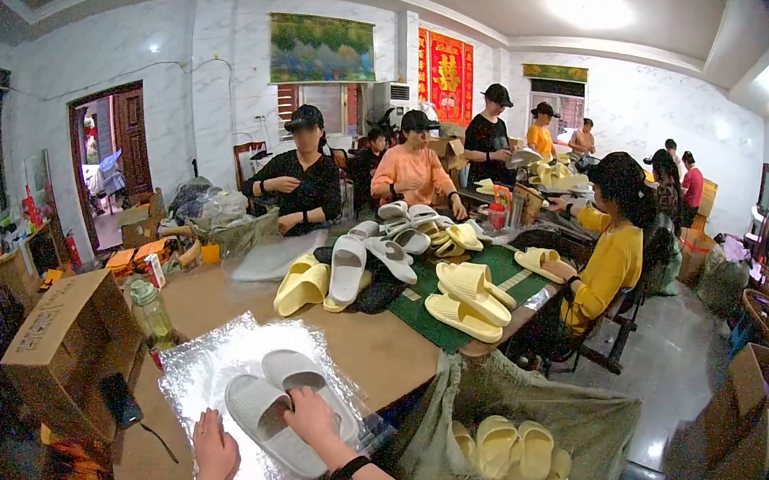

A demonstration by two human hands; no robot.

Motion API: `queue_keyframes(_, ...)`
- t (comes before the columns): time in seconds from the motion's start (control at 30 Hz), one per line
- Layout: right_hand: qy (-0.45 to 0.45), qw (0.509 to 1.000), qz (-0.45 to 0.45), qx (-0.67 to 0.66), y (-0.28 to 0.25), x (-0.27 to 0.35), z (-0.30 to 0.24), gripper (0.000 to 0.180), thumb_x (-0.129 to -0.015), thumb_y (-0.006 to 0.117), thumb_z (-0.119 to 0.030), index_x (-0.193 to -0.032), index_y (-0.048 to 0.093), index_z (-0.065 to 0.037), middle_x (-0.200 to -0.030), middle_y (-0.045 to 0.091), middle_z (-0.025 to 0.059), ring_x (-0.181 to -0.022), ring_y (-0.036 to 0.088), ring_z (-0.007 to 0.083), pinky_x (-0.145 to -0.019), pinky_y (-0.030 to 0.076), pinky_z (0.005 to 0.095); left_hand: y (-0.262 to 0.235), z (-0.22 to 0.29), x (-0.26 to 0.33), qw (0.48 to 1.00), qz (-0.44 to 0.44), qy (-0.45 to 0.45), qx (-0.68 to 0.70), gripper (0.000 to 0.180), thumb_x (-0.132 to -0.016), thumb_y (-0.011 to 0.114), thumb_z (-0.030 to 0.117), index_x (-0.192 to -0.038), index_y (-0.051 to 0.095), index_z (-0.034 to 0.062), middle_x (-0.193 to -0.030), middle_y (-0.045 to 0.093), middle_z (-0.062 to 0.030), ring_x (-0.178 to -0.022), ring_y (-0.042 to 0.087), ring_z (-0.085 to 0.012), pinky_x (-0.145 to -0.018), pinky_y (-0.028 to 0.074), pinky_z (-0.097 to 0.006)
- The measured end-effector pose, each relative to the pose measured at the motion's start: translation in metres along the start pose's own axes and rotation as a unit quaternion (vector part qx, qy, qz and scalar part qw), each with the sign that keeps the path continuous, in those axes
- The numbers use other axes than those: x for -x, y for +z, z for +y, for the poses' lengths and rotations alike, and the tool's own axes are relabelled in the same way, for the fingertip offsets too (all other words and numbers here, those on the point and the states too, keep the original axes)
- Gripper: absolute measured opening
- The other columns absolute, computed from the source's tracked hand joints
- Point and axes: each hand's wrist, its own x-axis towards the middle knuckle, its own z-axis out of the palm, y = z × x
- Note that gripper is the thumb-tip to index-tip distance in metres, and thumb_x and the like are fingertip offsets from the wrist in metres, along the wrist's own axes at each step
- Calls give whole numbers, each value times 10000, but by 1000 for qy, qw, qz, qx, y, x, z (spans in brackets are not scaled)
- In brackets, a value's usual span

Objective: Sorting and placing plastic sandals into bags at a manufacturing facility.

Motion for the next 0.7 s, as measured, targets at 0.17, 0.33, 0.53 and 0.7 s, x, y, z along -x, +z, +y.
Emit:
queue_keyframes(0.17, -1, 1000, 1, -16, -6, 3, -4, 382, -814, 659, -302, -1148, 622, -122, -1043, 599, 103, -1010, 626, 311, -795, 538, 457, 4, -5, 2, 1000, 24, 18, -10, 543, -840, 497, 128, -1338, 481, -87, -1412, 468, -308, -1359, 394, -445, -1157, 247, -533)
queue_keyframes(0.33, -8, 1000, 9, -9, -3, 2, -2, 385, -811, 664, -294, -1152, 624, -120, -1042, 599, 101, -1014, 623, 307, -803, 538, 452, 5, -7, 2, 999, 26, 28, -12, 544, -841, 494, 127, -1342, 469, -84, -1411, 470, -306, -1349, 405, -450, -1152, 251, -536)
queue_keyframes(0.53, -18, 999, 18, -21, -4, 2, -3, 376, -813, 647, -278, -1153, 624, -118, -1045, 596, 105, -1025, 618, 307, -807, 533, 456, 4, -6, 2, 999, 25, 24, -3, 537, -840, 501, 123, -1334, 467, -84, -1405, 475, -306, -1350, 404, -451, -1149, 250, -540)
queue_keyframes(0.7, -3, 1000, 0, -15, -6, 3, -5, 365, -811, 649, -269, -1137, 609, -111, -1038, 590, 123, -998, 621, 327, -805, 528, 471, 5, -4, 0, 999, 27, 25, 3, 547, -841, 508, 120, -1348, 457, -80, -1403, 478, -304, -1346, 407, -451, -1152, 244, -538)
